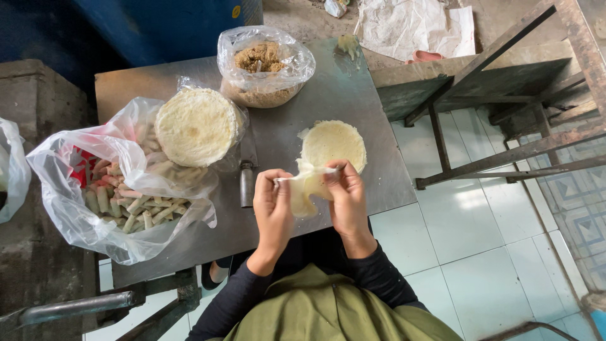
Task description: The person sits at a metal table and peels thin layers off round white rice cakes by hand, one cake at a time. The separated layers are placed into a plastic bag beside the table, and peeled cakes are set aside as the person works through the stack.
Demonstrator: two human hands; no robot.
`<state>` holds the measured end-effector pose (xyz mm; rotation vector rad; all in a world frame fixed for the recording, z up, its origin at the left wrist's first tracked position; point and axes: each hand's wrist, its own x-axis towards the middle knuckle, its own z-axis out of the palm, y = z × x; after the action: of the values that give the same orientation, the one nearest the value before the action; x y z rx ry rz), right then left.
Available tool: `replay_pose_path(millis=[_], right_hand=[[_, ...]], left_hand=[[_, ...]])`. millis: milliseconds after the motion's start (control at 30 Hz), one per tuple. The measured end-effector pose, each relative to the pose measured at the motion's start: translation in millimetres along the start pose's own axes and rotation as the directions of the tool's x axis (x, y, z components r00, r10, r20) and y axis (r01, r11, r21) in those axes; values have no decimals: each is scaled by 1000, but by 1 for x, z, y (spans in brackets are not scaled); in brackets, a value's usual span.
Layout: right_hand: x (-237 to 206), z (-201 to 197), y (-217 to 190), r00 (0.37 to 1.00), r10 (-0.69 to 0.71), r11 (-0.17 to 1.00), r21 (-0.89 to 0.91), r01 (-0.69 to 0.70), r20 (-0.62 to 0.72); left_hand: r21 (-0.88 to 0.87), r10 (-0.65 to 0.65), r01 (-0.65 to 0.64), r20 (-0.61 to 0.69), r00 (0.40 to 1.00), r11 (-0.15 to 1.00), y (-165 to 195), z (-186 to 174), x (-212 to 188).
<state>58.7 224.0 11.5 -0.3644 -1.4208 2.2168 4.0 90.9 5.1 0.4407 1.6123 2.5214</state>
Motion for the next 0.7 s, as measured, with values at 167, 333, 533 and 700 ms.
replay_pose_path(millis=[167,333,533,700], right_hand=[[1,5,-4,996,89,994,61,-90,17],[-5,12,-22,977,174,976,109,-188,126],[-7,12,-17,985,-15,965,-255,59,172],[-9,9,-4,982,-174,900,-392,188,71]], left_hand=[[-358,-250,242,25,968,902,-15,3,4],[83,-250,241,137,958,967,2,7,3],[511,197,-219,99,975,831,25,9,7],[574,342,-326,85,936,751,19,7,6]])
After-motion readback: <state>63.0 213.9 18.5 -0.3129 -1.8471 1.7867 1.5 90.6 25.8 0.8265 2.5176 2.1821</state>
